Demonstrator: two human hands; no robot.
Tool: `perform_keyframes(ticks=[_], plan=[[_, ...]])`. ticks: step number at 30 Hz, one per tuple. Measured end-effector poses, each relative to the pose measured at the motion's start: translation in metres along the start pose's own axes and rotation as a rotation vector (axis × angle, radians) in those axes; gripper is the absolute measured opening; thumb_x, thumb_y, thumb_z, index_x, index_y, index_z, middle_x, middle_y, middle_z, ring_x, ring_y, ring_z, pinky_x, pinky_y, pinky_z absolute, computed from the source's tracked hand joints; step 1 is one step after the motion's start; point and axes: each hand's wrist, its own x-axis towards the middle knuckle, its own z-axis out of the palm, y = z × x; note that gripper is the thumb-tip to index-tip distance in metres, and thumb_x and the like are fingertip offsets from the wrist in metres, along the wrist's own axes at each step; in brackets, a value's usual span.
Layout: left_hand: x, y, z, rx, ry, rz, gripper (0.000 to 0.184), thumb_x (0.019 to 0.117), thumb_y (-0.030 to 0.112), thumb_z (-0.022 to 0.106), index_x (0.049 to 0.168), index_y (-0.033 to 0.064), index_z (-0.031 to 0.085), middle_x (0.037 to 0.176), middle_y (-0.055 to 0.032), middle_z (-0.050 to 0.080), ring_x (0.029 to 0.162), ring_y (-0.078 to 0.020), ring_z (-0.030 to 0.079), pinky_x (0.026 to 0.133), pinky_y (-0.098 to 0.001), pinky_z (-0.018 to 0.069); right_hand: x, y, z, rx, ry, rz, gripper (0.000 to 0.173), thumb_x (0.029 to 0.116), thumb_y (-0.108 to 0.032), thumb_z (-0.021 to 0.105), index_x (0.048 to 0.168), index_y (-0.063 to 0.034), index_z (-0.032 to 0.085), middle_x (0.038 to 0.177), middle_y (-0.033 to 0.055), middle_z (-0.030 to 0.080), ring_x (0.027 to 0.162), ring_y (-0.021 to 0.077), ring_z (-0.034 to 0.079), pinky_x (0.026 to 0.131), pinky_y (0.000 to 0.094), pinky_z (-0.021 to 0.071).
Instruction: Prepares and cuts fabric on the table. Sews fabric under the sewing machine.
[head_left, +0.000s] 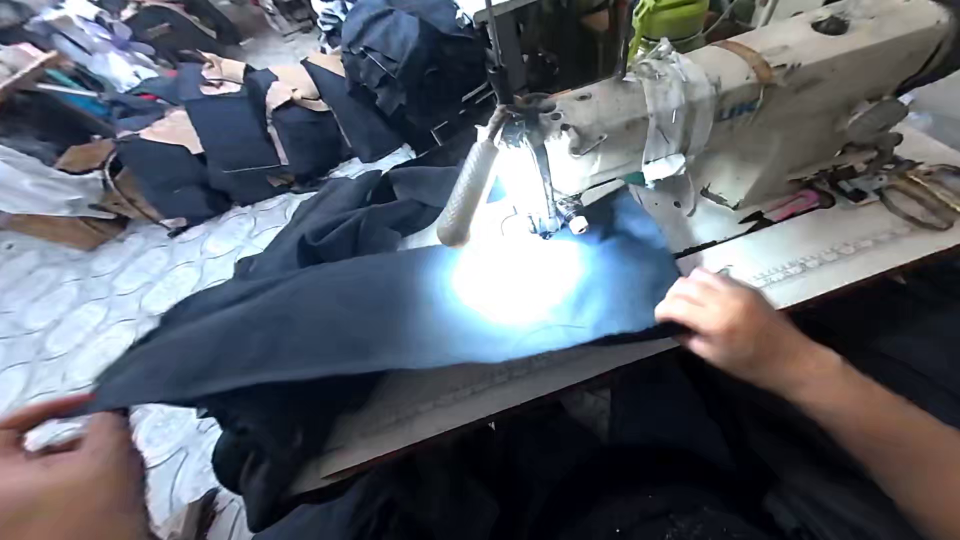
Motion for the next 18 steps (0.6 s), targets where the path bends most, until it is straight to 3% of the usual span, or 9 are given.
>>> perform_keyframes(ticks=[1, 2, 4, 5, 7, 10, 14, 16, 18], plan=[[-0.014, 0.019, 0.0, 0.119, -0.009, 0.074, 0.037, 0.0994, 0.016, 0.057, 0.123, -0.0126, 0.059, 0.122, -0.031, 0.063, 0.09, -0.0289, 0.064, 0.078, -0.0428, 0.0529, -0.014, 0.0, 0.021, 0.075, -0.049, 0.038, 0.012, 0.0804, -0.001, 0.07, 0.092, -0.0026, 0.073, 0.088, 0.0164, 0.07, 0.085, 0.0379, 0.07, 0.069, 0.0501, 0.0574], [-0.032, 0.047, 0.005, 0.149, 0.0, 0.162, 0.035, 0.1, 0.014, 0.057, 0.122, -0.0132, 0.059, 0.12, -0.0327, 0.062, 0.085, -0.0264, 0.062, 0.073, -0.0379, 0.0516, -0.026, -0.002, 0.037, 0.134, -0.08, 0.076, 0.014, 0.0811, -0.002, 0.07, 0.095, -0.0023, 0.074, 0.092, 0.0172, 0.071, 0.089, 0.0386, 0.07, 0.073, 0.0508, 0.0581], [-0.065, 0.1, 0.031, 0.003, -0.072, 0.48, 0.029, 0.103, 0.012, 0.054, 0.118, -0.0116, 0.059, 0.118, -0.0276, 0.062, 0.095, -0.0185, 0.063, 0.081, -0.0259, 0.0518, -0.04, -0.007, 0.048, 0.185, -0.072, 0.116, 0.018, 0.0818, -0.01, 0.067, 0.097, -0.0054, 0.075, 0.096, 0.0145, 0.072, 0.092, 0.0356, 0.07, 0.076, 0.0479, 0.0578], [-0.082, 0.133, 0.051, -0.08, -0.191, 0.613, 0.029, 0.1035, 0.015, 0.053, 0.115, -0.01, 0.063, 0.116, -0.0271, 0.064, 0.104, -0.0251, 0.064, 0.09, -0.0334, 0.0525, -0.043, -0.007, 0.046, 0.174, -0.061, 0.117, 0.019, 0.0826, -0.012, 0.066, 0.097, -0.0071, 0.076, 0.096, 0.0129, 0.073, 0.09, 0.0341, 0.07, 0.074, 0.0465, 0.0575], [-0.111, 0.19, 0.097, -0.196, -0.546, 0.804, 0.032, 0.0994, 0.024, 0.055, 0.11, 0.0012, 0.075, 0.112, -0.0198, 0.073, 0.105, -0.0329, 0.07, 0.09, -0.0472, 0.0551, -0.049, -0.002, 0.034, 0.122, -0.052, 0.118, 0.018, 0.0851, -0.013, 0.064, 0.096, -0.0077, 0.076, 0.092, 0.0128, 0.073, 0.085, 0.0344, 0.07, 0.07, 0.0474, 0.0571], [-0.138, 0.205, 0.174, -0.225, -1.042, 0.848, 0.042, 0.1024, 0.039, 0.054, 0.131, 0.0127, 0.07, 0.14, -0.0166, 0.062, 0.132, -0.0364, 0.057, 0.109, -0.0551, 0.0439, -0.069, 0.016, 0.006, 0.024, -0.087, 0.23, 0.017, 0.0868, -0.009, 0.063, 0.095, -0.0035, 0.076, 0.093, 0.0173, 0.074, 0.087, 0.0384, 0.072, 0.071, 0.0539, 0.0579], [-0.157, 0.191, 0.206, -0.236, -0.968, 0.77, 0.047, 0.1014, 0.043, 0.053, 0.132, 0.0118, 0.07, 0.141, -0.017, 0.062, 0.134, -0.0378, 0.056, 0.112, -0.0602, 0.0393, -0.117, 0.049, -0.02, -0.022, 0.003, 0.488, 0.021, 0.0922, -0.013, 0.061, 0.097, -0.0006, 0.076, 0.093, 0.0182, 0.074, 0.087, 0.0363, 0.072, 0.077, 0.0523, 0.0583], [-0.164, 0.215, 0.193, -0.196, -0.949, 0.808, 0.044, 0.099, 0.041, 0.057, 0.124, 0.0087, 0.073, 0.135, -0.0201, 0.064, 0.128, -0.0413, 0.059, 0.106, -0.0615, 0.0436, -0.131, 0.065, -0.038, -0.055, 0.015, 0.601, 0.02, 0.0918, -0.013, 0.064, 0.099, 0.001, 0.076, 0.097, 0.0209, 0.073, 0.089, 0.0384, 0.072, 0.078, 0.0556, 0.0576], [-0.185, 0.252, 0.18, -0.243, -0.935, 0.891, 0.038, 0.0929, 0.036, 0.068, 0.119, 0.0088, 0.074, 0.123, -0.0177, 0.07, 0.115, -0.0392, 0.066, 0.096, -0.0593, 0.0515, -0.133, 0.085, -0.064, -0.076, -0.025, 0.735, 0.023, 0.0929, -0.01, 0.071, 0.11, 0.0054, 0.073, 0.115, 0.0282, 0.068, 0.101, 0.0462, 0.068, 0.086, 0.0637, 0.054]])
